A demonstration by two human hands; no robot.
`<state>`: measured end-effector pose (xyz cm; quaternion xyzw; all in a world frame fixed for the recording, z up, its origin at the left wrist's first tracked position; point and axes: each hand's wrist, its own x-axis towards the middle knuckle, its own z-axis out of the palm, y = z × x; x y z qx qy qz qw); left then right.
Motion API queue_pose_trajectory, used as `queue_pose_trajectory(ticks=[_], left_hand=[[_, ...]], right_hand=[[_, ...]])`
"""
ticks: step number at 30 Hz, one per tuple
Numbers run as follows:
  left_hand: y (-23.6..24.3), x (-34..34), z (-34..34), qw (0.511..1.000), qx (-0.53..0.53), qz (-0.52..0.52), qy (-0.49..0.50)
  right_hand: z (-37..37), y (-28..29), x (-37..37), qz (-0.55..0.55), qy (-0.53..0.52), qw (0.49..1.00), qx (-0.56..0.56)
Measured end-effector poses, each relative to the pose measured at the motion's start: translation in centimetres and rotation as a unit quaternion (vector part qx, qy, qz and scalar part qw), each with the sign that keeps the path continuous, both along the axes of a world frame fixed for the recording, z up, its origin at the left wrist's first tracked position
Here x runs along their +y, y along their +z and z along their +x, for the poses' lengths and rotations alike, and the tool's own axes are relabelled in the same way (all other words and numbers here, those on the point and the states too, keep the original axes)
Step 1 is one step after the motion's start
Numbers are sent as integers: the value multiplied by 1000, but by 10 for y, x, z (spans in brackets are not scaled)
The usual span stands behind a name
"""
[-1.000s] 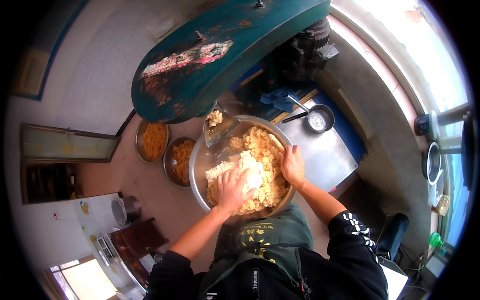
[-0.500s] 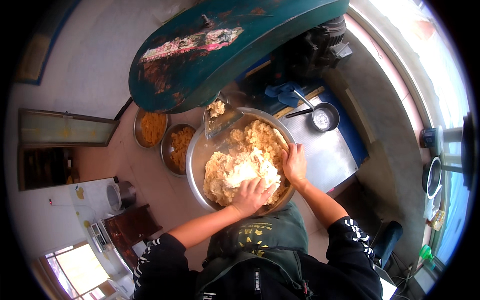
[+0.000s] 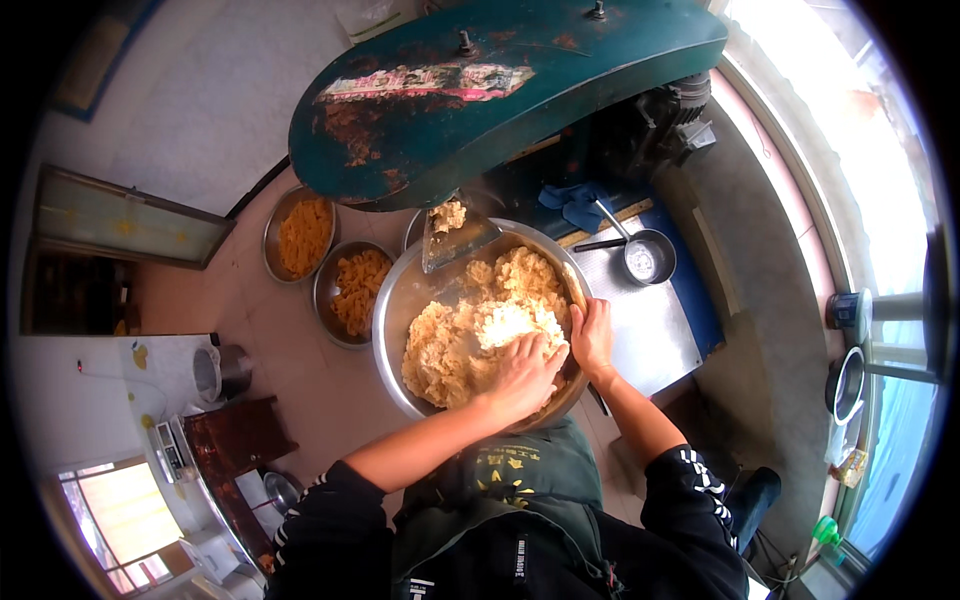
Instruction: The person kneads a large quantity of yellow dough in a metal bowl using both hands. They repeatedly lift, fold, and press the dough to mix it thoroughly.
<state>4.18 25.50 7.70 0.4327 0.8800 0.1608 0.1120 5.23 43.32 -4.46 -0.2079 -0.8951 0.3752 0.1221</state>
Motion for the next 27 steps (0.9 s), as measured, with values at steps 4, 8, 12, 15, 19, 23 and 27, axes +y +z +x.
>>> queue_pose_trajectory(ticks=[4, 8, 12, 15, 19, 23, 27], left_hand=[[40, -10, -39, 996, 53, -26, -63], [3, -28, -98, 991, -118, 24, 62], [-30, -62, -83, 967, -230, 44, 100], [-32, -78, -56, 962, -231, 104, 105], [-25, -95, -27, 960, -197, 187, 69], [-19, -111, -12, 950, -224, 204, 80], [-23, -124, -30, 924, -308, 197, 108]], right_hand=[[2, 4, 6, -11, 27, 999, -40], [6, 5, 13, 31, 57, 998, 10], [-5, 68, -10, 25, 73, 993, 90], [-16, 100, -47, -100, 108, 988, 41], [0, 85, -84, -44, 210, 970, 110], [13, 82, -82, -48, 219, 965, 139], [-2, 83, -78, -137, 207, 968, 33]])
